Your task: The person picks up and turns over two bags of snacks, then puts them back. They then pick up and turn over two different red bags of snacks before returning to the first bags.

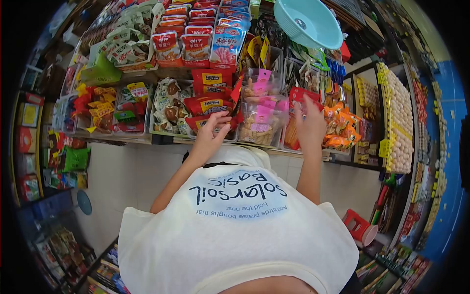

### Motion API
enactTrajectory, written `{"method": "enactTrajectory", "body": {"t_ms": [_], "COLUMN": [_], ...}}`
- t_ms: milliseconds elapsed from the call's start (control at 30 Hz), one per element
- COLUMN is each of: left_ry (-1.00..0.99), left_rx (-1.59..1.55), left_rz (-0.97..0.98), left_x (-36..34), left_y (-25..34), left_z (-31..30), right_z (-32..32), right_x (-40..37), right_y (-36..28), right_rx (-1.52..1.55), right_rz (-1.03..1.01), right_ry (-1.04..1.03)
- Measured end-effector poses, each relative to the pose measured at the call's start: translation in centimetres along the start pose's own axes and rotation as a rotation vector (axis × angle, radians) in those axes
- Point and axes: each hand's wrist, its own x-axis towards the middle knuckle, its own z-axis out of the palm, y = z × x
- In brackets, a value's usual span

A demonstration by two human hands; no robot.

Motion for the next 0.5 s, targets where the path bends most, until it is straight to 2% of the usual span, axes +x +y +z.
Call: {"method": "enactTrajectory", "body": {"t_ms": [33, 133, 200, 233, 300, 333, 367, 433, 500], "left_ry": [-0.021, -0.104, -0.167, -0.172, -0.180, -0.181, -0.162, -0.142, -0.073], "left_rx": [0.002, 0.064, 0.081, 0.065, 0.049, 0.050, 0.043, 0.030, 0.029], "left_rz": [-0.002, 0.034, 0.006, 0.029, 0.027, 0.027, 0.036, 0.040, 0.045], "left_x": [0.0, 0.1, 0.0, 0.0, 0.1, 0.1, 0.2, 0.1, 0.2], "left_y": [-0.1, -0.3, -0.2, -0.2, -0.3, -0.4, -0.4, -0.8, -1.0], "left_z": [-0.5, -1.3, -1.6, -1.7, -1.8, -1.8, -1.7, -1.3, -0.9], "right_z": [0.3, 4.7, 7.6, 8.6, 9.7, 9.6, 9.6, 8.3, 7.7], "right_x": [1.3, 5.5, 7.8, 8.3, 8.8, 9.0, 9.1, 9.1, 9.4], "right_y": [-0.6, 0.3, 0.9, 1.0, 1.0, 1.1, 1.1, 0.1, 0.3], "right_rx": [0.014, 0.119, 0.047, 0.049, 0.766, 0.636, 0.634, 0.740, 0.697], "right_rz": [-0.003, -0.066, -0.373, -0.373, 0.050, -0.002, -0.004, 0.223, 0.165], "right_ry": [0.096, 0.203, 0.269, 0.276, -0.331, -0.320, -0.321, -0.339, -0.355]}}
